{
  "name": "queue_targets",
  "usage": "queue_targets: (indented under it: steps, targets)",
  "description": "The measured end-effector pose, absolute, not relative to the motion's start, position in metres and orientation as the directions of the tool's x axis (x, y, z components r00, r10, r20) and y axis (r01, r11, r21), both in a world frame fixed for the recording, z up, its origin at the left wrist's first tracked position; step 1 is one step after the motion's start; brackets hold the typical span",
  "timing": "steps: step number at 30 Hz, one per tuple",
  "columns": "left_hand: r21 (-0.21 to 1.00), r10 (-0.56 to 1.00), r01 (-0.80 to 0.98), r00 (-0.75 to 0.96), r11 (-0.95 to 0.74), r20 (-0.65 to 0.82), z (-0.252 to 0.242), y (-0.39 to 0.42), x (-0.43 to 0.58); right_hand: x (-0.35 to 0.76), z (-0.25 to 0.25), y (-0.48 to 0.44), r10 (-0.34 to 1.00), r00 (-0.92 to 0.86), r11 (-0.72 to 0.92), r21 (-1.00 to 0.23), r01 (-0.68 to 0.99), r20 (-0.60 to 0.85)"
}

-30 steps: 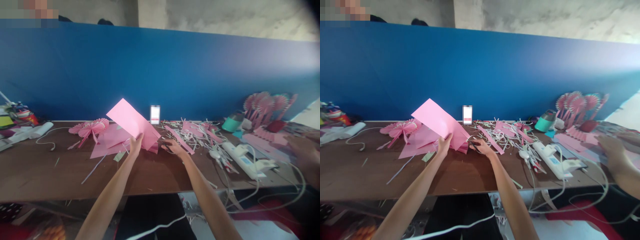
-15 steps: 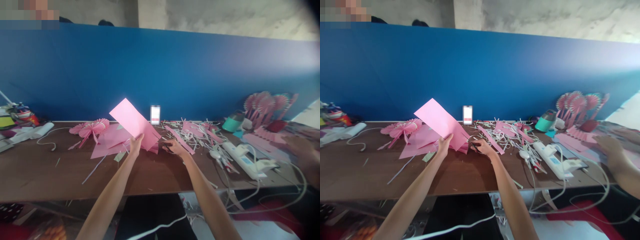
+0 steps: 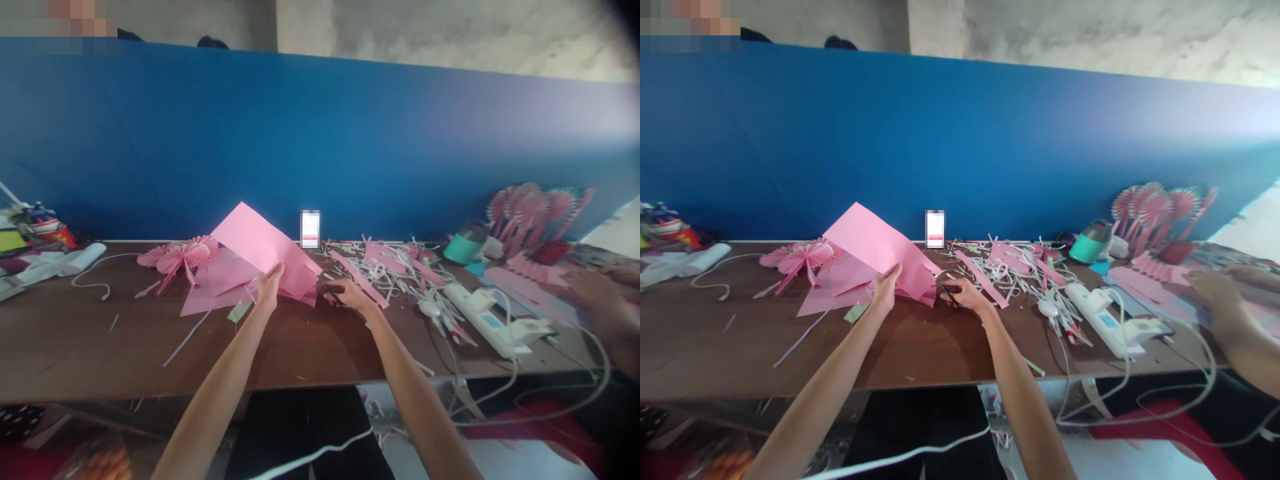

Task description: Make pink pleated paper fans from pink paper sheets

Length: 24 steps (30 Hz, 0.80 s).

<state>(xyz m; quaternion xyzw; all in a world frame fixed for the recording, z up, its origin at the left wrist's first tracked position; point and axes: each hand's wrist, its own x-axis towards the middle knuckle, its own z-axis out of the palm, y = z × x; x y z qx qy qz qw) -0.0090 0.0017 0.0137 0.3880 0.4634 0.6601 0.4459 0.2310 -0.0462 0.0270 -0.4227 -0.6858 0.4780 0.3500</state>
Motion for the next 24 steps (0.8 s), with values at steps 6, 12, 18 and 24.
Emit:
queue_targets:
  steps: [6,12,18,24]
  targets:
    - [0.94,0.958,-0.241,-0.213,-0.242,0.192,0.016,-0.004,-0.003,0.232,0.025,-0.045,0.918,-0.383,0.211,-0.944,0.253,0.103]
    - [0.949,0.971,-0.241,-0.17,-0.205,0.167,0.023,-0.013,0.001,0.227,0.026,-0.046,0.915,-0.39,0.2,-0.957,0.212,0.105]
    - [0.972,0.983,-0.158,-0.094,-0.173,0.16,0.022,-0.017,0.005,0.225,0.024,-0.044,0.914,-0.39,0.19,-0.967,0.172,0.111]
    - [0.987,0.983,-0.078,-0.127,-0.142,0.132,0.019,-0.015,0.007,0.224,0.028,-0.046,0.918,-0.38,0.183,-0.97,0.158,0.112]
